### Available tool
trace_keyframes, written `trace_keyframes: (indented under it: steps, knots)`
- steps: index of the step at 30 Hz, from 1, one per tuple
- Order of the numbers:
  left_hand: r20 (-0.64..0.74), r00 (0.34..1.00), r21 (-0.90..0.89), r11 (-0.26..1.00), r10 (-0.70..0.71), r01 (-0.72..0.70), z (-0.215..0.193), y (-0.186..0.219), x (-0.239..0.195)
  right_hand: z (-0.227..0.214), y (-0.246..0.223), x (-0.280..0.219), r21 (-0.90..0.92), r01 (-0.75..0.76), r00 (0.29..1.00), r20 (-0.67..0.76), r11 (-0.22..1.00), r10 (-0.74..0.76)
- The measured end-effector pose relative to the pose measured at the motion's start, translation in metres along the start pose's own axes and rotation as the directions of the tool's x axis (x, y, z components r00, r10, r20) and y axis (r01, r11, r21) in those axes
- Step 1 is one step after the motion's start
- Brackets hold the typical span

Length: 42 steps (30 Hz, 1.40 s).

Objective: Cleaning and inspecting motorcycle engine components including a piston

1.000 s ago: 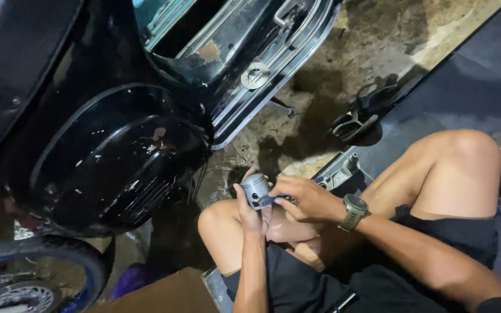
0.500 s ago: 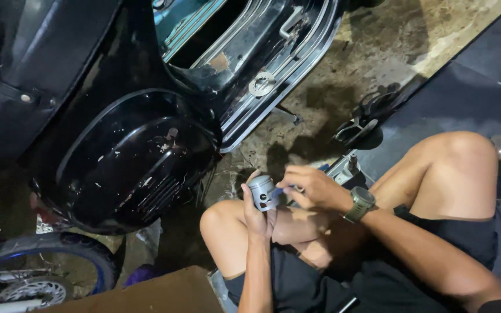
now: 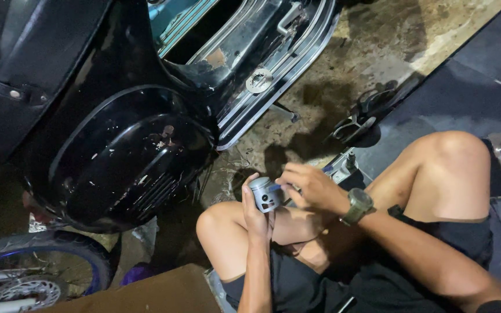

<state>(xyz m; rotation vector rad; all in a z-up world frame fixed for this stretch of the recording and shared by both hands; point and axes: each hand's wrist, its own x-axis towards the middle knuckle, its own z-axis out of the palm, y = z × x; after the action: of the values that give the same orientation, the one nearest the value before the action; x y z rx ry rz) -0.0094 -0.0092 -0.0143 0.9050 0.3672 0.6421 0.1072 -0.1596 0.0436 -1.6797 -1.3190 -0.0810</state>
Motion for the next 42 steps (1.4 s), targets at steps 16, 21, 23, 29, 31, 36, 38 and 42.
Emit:
trace_keyframes:
  steps: [16,21,23,29,31,36,38,42]
  knots:
    - [-0.007,1.0,0.195,0.981,0.005,-0.004,-0.011,-0.011,0.005,0.007,-0.009,0.008,0.056,-0.066,0.994,0.091,0.996,0.061]
    - [-0.02,1.0,0.089,0.996,-0.015,0.016,-0.003,-0.003,0.006,-0.005,0.004,0.011,0.058,-0.122,0.99,0.081,0.991,0.117]
    - [-0.03,0.999,0.106,0.994,-0.014,0.018,0.001,-0.003,0.006,-0.001,-0.004,0.014,0.116,-0.136,0.988,0.089,0.984,0.126]
    - [-0.042,0.999,0.074,0.997,-0.024,0.027,-0.003,-0.006,0.008,0.005,-0.003,0.016,0.161,-0.158,0.985,0.094,0.974,0.145]
    - [-0.052,0.998,0.015,0.999,-0.035,0.036,-0.002,-0.004,0.01,0.003,0.002,0.017,0.162,-0.171,0.983,0.094,0.972,0.158]
    - [-0.042,0.999,0.121,0.992,-0.03,0.035,0.0,-0.001,0.01,0.015,-0.003,0.014,0.174,-0.181,0.982,0.094,0.968,0.166]
    - [-0.049,0.998,0.108,0.993,-0.035,0.04,0.001,0.001,0.009,0.018,-0.002,0.016,0.199,-0.183,0.981,0.104,0.963,0.165]
    - [-0.029,0.998,-0.057,0.997,-0.058,0.056,0.001,0.001,0.013,0.004,0.004,0.025,0.167,-0.199,0.978,0.098,0.966,0.185]
